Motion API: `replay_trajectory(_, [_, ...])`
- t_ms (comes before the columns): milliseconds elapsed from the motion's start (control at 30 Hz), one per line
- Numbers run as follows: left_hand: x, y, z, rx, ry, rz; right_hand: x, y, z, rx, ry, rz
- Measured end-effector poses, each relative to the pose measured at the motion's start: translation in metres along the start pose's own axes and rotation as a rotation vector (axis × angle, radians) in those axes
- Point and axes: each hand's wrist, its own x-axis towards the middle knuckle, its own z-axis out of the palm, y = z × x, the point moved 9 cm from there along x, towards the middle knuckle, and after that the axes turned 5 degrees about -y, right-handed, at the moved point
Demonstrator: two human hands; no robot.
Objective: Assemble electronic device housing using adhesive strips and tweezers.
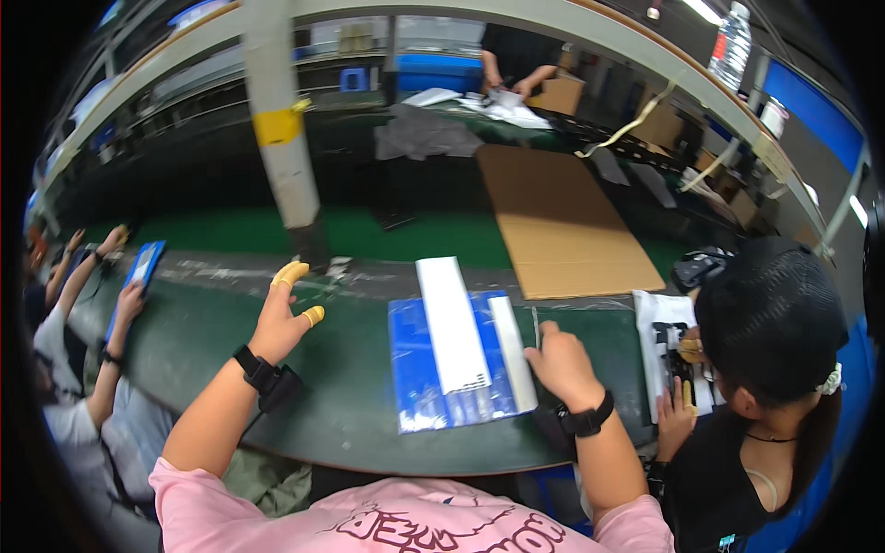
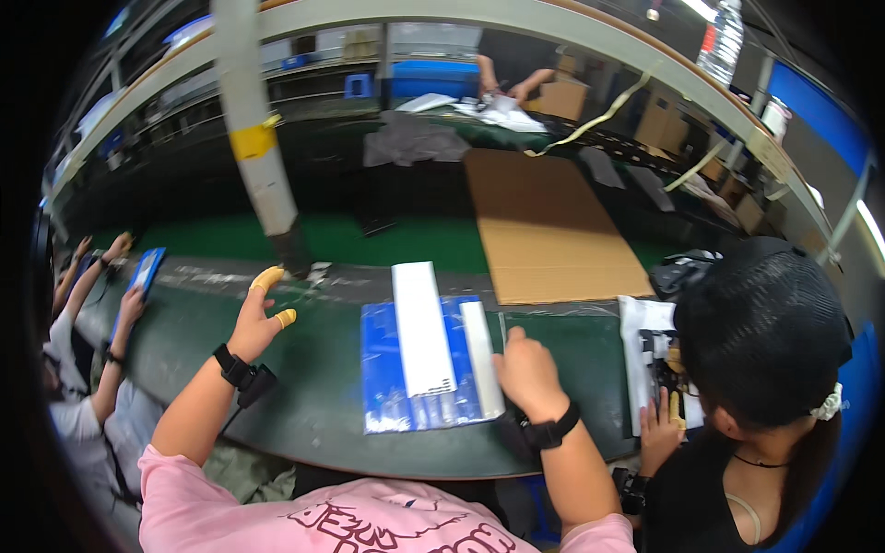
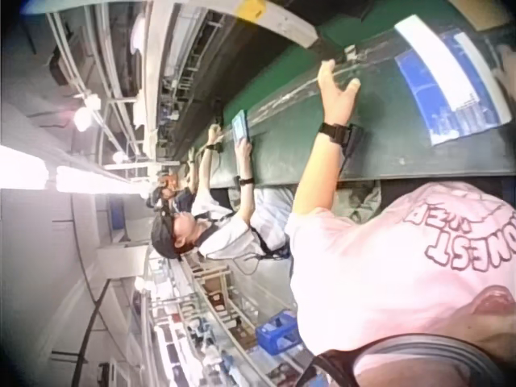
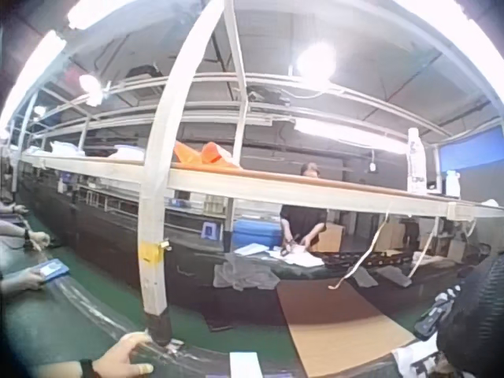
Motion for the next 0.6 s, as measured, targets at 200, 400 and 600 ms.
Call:
replay_trajectory(200, [-0.102, -0.017, -0.076, 0.604, -0.079, -0.045, -0.045, -0.128, -0.022, 0.824, -0.355, -0.365])
replay_trajectory(400, [-0.133, -0.083, -0.14, 0.78, -0.012, -0.1, -0.194, -0.29, -0.071, 1.515, -1.345, -0.79])
replay_trajectory(600, [-0.122, -0.112, -0.099, 0.823, 0.004, 0.003, -0.165, -0.311, -0.086, 1.575, -1.434, -0.624])
